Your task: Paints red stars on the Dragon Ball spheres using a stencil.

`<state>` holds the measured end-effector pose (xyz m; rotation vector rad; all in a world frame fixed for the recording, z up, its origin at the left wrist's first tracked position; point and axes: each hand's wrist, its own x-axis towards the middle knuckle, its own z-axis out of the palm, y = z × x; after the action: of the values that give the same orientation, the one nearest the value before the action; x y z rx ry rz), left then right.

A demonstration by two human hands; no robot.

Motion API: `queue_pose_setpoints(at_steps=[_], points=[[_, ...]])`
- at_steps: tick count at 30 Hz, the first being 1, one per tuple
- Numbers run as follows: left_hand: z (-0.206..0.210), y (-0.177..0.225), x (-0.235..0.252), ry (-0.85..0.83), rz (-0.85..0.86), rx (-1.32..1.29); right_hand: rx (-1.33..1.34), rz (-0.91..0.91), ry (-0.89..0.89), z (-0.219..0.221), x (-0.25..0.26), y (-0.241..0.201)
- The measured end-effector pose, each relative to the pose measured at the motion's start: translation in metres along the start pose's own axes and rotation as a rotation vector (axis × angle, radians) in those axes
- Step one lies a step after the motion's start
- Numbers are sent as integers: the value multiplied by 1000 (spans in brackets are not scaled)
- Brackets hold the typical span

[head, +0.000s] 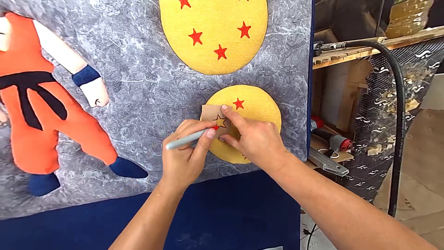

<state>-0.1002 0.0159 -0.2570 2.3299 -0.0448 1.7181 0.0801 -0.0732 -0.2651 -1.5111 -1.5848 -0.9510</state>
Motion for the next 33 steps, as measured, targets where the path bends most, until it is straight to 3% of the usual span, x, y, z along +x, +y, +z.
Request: queue_pose_setpoints(at_steps=[6, 12, 16, 20, 24, 28, 33], points=[[13, -6, 1, 22, 31, 175, 7, 9, 13, 0, -1, 0], [12, -6, 1, -85, 115, 269, 14, 8, 9, 0, 0, 0], [12, -10, 5, 2, 124, 295, 13, 12, 2, 1, 0, 0], [12, -6, 5, -91, 170, 302, 17, 1, 17, 1, -1, 0], [12, -12, 9, 34, 145, 306, 1, -2, 15, 2, -1, 0], [13, -6, 4, -52, 165, 306, 15, -2, 4, 1, 0, -1], [26, -2, 6, 101, 76, 292, 9, 5, -28, -6, -5, 3]])
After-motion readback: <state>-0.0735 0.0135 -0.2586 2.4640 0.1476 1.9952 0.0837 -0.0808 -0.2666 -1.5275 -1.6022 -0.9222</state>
